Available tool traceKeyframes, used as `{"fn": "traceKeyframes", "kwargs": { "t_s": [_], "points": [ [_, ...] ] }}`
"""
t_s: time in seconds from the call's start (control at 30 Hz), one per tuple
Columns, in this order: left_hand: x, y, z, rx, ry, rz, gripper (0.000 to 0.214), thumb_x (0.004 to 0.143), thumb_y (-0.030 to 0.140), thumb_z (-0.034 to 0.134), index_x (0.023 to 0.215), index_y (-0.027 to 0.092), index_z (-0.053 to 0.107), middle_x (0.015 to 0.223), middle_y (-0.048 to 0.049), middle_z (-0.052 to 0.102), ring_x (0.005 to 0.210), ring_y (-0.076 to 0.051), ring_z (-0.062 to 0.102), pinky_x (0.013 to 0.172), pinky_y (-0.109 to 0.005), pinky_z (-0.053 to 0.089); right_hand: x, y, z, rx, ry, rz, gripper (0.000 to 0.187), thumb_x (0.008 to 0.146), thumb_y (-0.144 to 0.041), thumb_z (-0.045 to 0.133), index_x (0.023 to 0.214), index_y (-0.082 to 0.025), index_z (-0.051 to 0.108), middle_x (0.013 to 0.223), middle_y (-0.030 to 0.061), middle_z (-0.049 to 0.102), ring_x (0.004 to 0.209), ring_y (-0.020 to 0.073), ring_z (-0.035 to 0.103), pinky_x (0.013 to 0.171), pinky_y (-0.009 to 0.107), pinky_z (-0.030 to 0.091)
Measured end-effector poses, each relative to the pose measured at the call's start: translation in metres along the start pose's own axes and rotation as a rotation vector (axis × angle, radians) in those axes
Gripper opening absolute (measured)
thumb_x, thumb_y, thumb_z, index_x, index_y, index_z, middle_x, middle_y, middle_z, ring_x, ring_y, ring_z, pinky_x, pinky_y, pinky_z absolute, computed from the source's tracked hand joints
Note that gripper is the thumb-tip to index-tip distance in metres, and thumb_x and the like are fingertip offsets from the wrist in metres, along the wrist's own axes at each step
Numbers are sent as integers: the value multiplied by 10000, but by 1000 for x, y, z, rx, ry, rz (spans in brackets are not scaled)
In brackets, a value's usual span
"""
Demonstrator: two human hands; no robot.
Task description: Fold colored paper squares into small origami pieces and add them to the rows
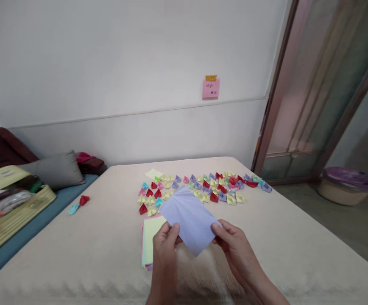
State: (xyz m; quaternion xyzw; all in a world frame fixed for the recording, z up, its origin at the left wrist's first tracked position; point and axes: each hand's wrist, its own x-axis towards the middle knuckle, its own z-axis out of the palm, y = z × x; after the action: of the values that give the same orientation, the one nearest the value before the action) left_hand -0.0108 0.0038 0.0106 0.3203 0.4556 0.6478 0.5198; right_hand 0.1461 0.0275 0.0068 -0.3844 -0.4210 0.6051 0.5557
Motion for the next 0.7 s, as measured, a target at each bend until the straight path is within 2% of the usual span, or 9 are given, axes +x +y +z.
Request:
{"fn": "traceKeyframes", "kwargs": {
  "t_s": [0.07,0.13,0.23,0.4,0.5,0.6,0.7],
  "points": [
    [0,0,-5,87,-11,19,221,769,375,611,727,164,561,580,52,522,506,-85,476,510,-188,373,0,-11,-6,-37,-25,-61,302,781,-431,626,633,-168,616,612,-9,512,593,136,418,565,252,319],
    [1,0,-11,204,-13,15,256,759,398,607,679,164,545,565,53,508,503,-86,459,513,-190,366,0,-20,-11,-60,-77,-63,258,795,-418,612,751,-169,662,695,10,567,654,152,466,603,258,340],
    [2,-2,-16,326,-58,1,302,755,423,595,618,170,502,536,56,463,494,-88,432,512,-196,360,1,-27,-14,-120,-90,-49,200,744,-363,678,788,-168,673,704,3,579,639,138,457,591,250,328],
    [0,1,-17,340,-164,-16,276,752,380,601,607,162,513,520,59,405,488,-81,372,492,-194,314,1,-24,-8,-170,-122,-14,192,688,-310,714,791,-159,654,668,-4,570,619,137,468,578,257,330],
    [-2,6,-17,347,-167,-17,310,739,370,616,561,173,456,499,72,346,478,-76,335,478,-191,283,1,-21,-7,-228,-119,-10,118,685,-248,690,735,-164,623,561,-47,481,536,105,397,530,243,288],
    [-3,11,-19,331,-149,18,357,740,340,618,530,184,375,495,80,299,483,-72,303,476,-188,263,1,-21,-8,-243,-136,-31,84,696,-212,663,694,-170,590,542,-59,439,526,98,373,526,238,280],
    [-3,13,-20,311,-164,44,260,734,306,616,573,168,465,511,74,352,497,-74,333,486,-187,272,1,-23,-8,-255,-148,-52,84,711,-217,658,713,-169,589,562,-54,441,532,97,373,522,235,280]
  ]
}}
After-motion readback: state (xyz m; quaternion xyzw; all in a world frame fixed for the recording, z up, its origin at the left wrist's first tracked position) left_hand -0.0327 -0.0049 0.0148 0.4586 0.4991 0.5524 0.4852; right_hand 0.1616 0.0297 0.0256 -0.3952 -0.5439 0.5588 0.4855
